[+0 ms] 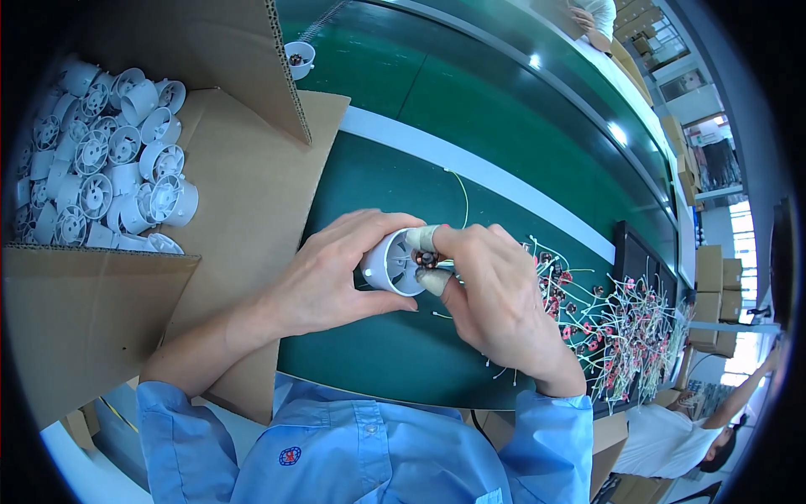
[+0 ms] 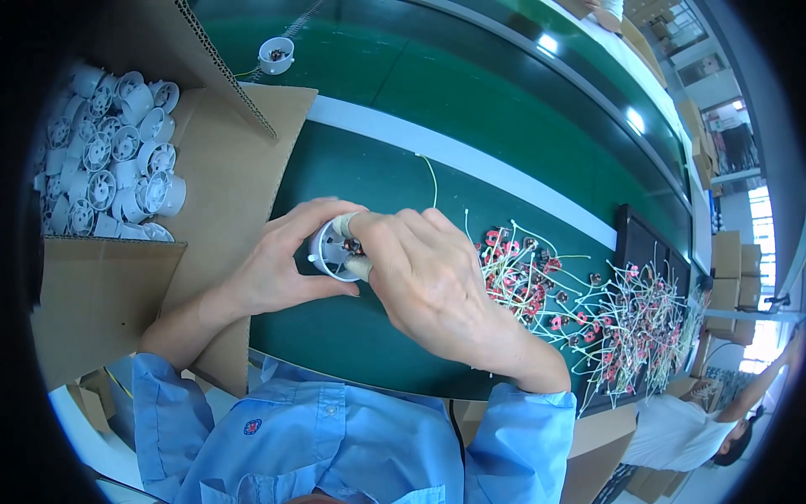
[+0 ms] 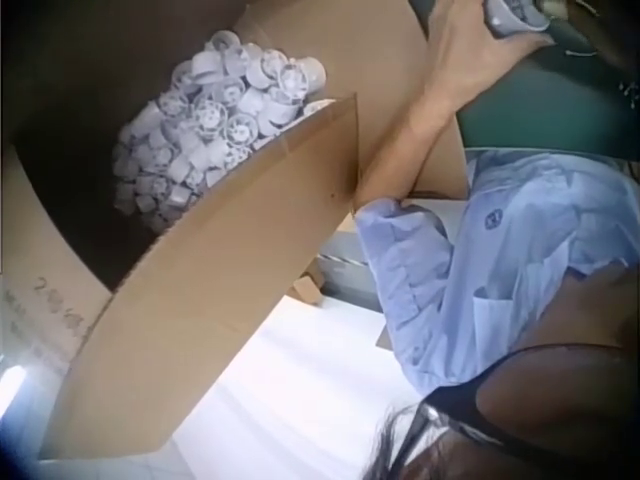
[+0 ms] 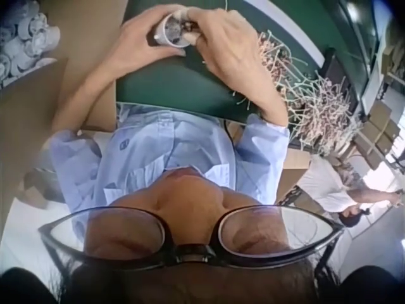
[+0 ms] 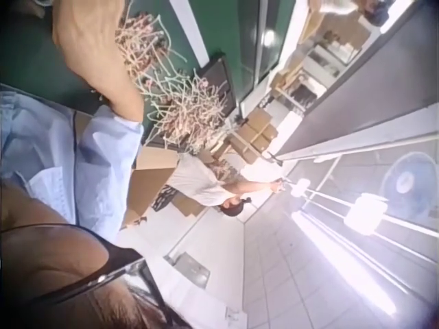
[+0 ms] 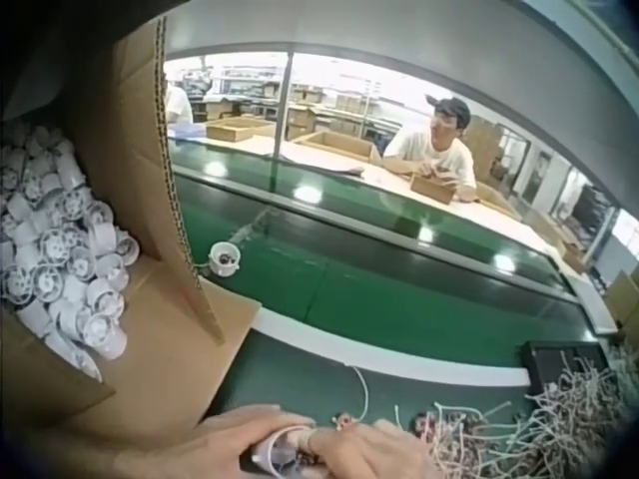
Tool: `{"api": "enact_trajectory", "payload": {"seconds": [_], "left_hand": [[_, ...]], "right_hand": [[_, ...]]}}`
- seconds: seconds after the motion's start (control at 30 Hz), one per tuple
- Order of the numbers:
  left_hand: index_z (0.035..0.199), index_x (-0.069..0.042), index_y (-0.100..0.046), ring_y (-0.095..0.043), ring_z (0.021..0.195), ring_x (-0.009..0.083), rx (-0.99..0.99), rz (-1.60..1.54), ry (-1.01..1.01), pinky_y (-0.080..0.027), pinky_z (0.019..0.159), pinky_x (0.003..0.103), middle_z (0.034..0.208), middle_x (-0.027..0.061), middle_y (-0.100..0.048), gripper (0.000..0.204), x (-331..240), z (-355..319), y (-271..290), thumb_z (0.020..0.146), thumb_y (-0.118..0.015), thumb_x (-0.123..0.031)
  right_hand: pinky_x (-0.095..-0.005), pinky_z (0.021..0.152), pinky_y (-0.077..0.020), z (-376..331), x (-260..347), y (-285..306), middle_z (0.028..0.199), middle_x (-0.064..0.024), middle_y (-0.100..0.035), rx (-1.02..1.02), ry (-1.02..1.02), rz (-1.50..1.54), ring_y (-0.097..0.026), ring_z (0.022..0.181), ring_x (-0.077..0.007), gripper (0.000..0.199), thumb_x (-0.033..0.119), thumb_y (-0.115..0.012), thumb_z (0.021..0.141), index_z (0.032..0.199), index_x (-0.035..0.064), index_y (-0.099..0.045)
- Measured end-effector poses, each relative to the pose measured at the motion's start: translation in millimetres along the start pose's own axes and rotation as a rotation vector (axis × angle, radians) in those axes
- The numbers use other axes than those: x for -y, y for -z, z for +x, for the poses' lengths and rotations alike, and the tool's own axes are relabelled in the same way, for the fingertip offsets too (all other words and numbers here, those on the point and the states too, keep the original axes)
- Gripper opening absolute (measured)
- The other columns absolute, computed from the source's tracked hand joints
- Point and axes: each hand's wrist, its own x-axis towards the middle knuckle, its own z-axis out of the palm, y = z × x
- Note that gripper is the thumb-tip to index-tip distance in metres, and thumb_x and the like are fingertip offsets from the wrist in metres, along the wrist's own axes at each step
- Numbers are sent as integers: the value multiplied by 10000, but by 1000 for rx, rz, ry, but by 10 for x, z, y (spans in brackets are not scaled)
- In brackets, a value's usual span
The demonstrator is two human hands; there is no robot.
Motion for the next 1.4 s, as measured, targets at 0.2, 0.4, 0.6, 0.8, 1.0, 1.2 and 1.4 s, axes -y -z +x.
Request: {"api": "enact_trajectory", "payload": {"seconds": [0.2, 0.4, 0.6, 0.8, 1.0, 1.2, 1.4], "left_hand": [[1254, -46, -476, -570, 1029, 299, -33, -120, 43, -492, 830, 359, 1154, 128, -541, 659, -53, -2, -30, 684, -792, -143], [1259, -49, -475, -574, 1000, 297, -55, -80, 3, -497, 803, 359, 1151, 134, -536, 669, -31, -5, -46, 677, -793, -132], [1232, -49, -487, -576, 1007, 293, -85, -40, -16, -508, 784, 353, 1149, 137, -538, 623, -53, -10, -53, 686, -779, -117], [1204, -43, -497, -578, 1007, 295, -127, 9, -45, -512, 789, 347, 1140, 141, -543, 594, -43, -9, -62, 682, -776, -92], [1182, -31, -506, -578, 1007, 281, -213, -32, -57, -509, 807, 339, 1126, 134, -549, 593, -15, -15, -73, 660, -788, -46], [1168, -30, -515, -579, 1009, 272, -233, -73, 29, -506, 812, 337, 1126, 129, -551, 579, -35, -25, -78, 656, -785, -27], [1182, -35, -502, -567, 1025, 277, -230, 41, -62, -501, 822, 339, 1134, 135, -539, 583, -45, -11, -48, 663, -767, -22]], "right_hand": [[-367, 580, -399, -3, -54, -139, 804, -123, -548, -126, 105, -100, -513, 643, -263, 400, -79, -631, 636, 1019, 1, -548], [-348, 568, -350, -8, -20, -203, 780, -94, -540, -82, 53, -57, -522, 654, -239, 344, -63, -641, 628, 954, 9, -562], [-342, 584, -325, -17, -42, -215, 780, -85, -537, -76, 74, -95, -523, 643, -223, 322, -51, -648, 625, 930, 18, -571], [-348, 640, -316, 22, -39, -260, 806, -71, -523, -89, 39, -109, -498, 716, -228, 318, -42, -657, 607, 904, 36, -575], [-364, 685, -314, 40, -17, -245, 887, -69, -510, -139, -24, -190, -463, 822, -235, 301, -31, -665, 595, 870, 60, -582], [-361, 765, -350, 47, -132, -347, 1016, -80, -548, -197, -116, 20, -492, 937, -255, 273, -16, -685, 631, 873, 64, -589], [-361, 811, -402, 38, -201, -386, 1134, -112, -588, -141, -135, 192, -552, 1002, -277, 253, -18, -684, 669, 891, 50, -584]]}}
